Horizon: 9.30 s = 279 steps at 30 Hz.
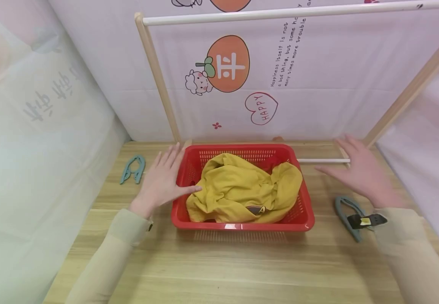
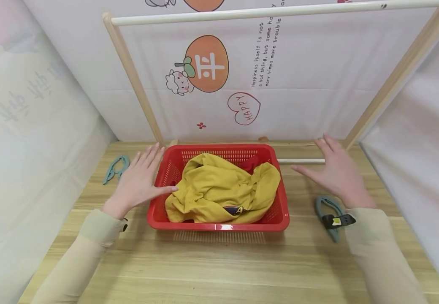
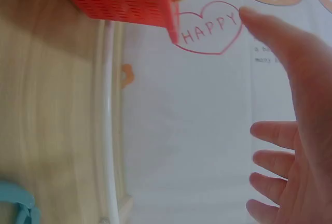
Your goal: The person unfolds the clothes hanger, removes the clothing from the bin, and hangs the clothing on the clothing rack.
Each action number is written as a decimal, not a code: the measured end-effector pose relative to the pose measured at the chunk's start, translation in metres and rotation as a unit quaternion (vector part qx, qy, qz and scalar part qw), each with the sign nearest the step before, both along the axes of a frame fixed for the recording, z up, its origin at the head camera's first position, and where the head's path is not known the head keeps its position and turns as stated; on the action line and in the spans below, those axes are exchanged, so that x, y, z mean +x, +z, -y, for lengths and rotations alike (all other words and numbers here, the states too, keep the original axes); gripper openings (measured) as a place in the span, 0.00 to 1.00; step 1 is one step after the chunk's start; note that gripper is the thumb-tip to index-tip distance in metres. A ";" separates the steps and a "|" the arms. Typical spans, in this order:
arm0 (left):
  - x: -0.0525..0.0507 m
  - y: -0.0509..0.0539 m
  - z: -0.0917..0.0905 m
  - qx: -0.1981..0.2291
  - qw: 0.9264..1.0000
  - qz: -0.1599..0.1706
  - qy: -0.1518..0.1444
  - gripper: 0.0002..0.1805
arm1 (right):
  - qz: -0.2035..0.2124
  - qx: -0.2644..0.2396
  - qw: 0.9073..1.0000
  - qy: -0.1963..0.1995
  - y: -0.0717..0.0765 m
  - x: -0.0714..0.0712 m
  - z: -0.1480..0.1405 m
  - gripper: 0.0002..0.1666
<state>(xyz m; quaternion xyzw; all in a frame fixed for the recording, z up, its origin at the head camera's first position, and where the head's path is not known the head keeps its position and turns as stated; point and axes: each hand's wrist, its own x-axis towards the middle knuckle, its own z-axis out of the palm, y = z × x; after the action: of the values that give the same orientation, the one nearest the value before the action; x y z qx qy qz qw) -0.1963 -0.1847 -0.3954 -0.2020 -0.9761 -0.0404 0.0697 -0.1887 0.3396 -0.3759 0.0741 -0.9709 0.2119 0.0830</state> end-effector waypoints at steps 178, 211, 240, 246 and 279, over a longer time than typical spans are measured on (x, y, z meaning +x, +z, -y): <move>-0.024 0.040 -0.124 0.608 0.737 0.296 -0.024 0.22 | 0.006 -0.168 0.983 0.075 0.034 -0.008 0.166 0.21; -0.025 0.036 -0.111 0.583 0.750 0.313 0.006 0.18 | -0.249 -0.144 0.917 0.278 0.022 -0.001 0.162 0.25; -0.004 0.061 -0.109 0.501 0.838 0.193 -0.096 0.09 | 0.018 -0.265 0.938 0.223 0.044 -0.003 0.159 0.14; -0.004 0.059 -0.109 0.486 0.848 0.188 -0.098 0.08 | 0.008 -0.222 0.951 0.214 0.052 -0.003 0.160 0.11; -0.017 0.049 -0.060 0.626 0.751 0.208 -0.011 0.12 | 0.055 -0.657 0.738 0.143 0.057 -0.007 0.096 0.09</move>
<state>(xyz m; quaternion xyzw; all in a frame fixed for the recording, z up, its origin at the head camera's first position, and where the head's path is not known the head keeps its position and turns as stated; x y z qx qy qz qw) -0.2133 -0.1249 -0.3464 -0.1102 -0.7203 -0.6843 -0.0251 -0.1961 0.2440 -0.3192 0.1271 -0.5718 0.8101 0.0258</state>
